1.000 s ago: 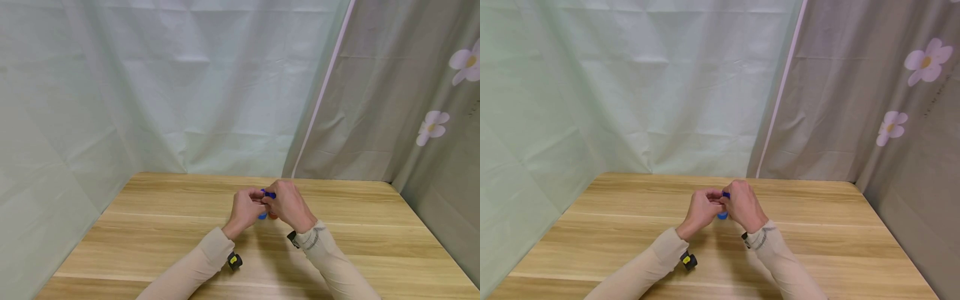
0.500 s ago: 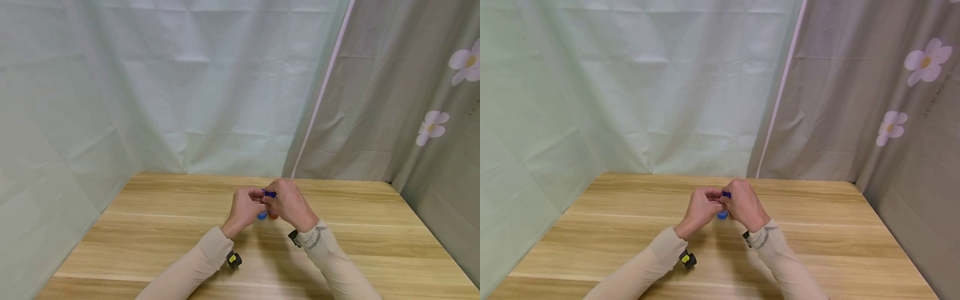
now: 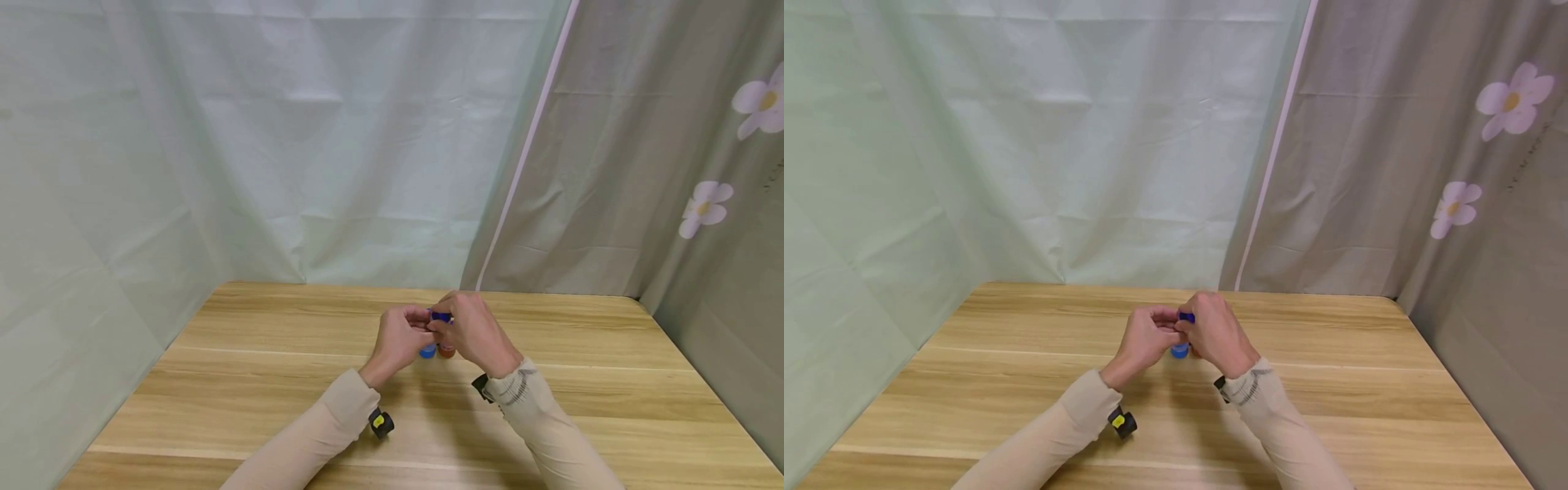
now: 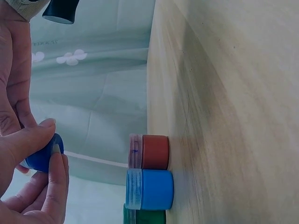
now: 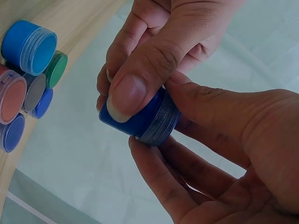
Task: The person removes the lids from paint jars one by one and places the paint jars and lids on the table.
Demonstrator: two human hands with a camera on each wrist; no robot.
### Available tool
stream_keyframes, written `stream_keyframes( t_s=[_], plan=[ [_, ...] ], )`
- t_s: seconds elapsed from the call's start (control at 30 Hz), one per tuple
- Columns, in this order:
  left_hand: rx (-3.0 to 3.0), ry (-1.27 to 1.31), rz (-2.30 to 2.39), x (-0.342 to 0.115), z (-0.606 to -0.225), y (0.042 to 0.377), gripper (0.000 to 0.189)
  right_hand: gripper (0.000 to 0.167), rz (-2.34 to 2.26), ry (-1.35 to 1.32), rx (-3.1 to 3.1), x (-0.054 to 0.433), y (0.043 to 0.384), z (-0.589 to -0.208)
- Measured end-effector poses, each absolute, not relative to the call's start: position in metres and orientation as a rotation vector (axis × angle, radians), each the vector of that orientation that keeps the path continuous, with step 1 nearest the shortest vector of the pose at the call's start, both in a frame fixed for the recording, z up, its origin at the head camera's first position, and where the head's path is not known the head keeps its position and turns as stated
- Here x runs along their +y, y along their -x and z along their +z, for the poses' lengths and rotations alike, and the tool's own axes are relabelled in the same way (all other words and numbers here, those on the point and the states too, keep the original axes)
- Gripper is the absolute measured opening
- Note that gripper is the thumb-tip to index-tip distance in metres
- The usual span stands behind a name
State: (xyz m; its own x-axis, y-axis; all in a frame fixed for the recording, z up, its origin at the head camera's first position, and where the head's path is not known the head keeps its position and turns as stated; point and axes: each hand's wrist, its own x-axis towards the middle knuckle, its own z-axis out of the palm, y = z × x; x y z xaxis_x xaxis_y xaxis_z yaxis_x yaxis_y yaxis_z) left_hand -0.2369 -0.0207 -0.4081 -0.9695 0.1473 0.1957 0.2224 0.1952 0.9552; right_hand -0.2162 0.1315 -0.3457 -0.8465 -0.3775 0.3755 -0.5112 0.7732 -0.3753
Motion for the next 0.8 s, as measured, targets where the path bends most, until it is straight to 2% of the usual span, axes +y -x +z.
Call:
stream_keyframes(
  t_s=[0.8],
  plan=[
    [-2.371, 0.429, -1.948, -0.0238, -0.4054, 0.2369, 0.025, 0.013, 0.685, -0.774, -2.697, 0.1373, 0.216, -0.3408]
  ],
)
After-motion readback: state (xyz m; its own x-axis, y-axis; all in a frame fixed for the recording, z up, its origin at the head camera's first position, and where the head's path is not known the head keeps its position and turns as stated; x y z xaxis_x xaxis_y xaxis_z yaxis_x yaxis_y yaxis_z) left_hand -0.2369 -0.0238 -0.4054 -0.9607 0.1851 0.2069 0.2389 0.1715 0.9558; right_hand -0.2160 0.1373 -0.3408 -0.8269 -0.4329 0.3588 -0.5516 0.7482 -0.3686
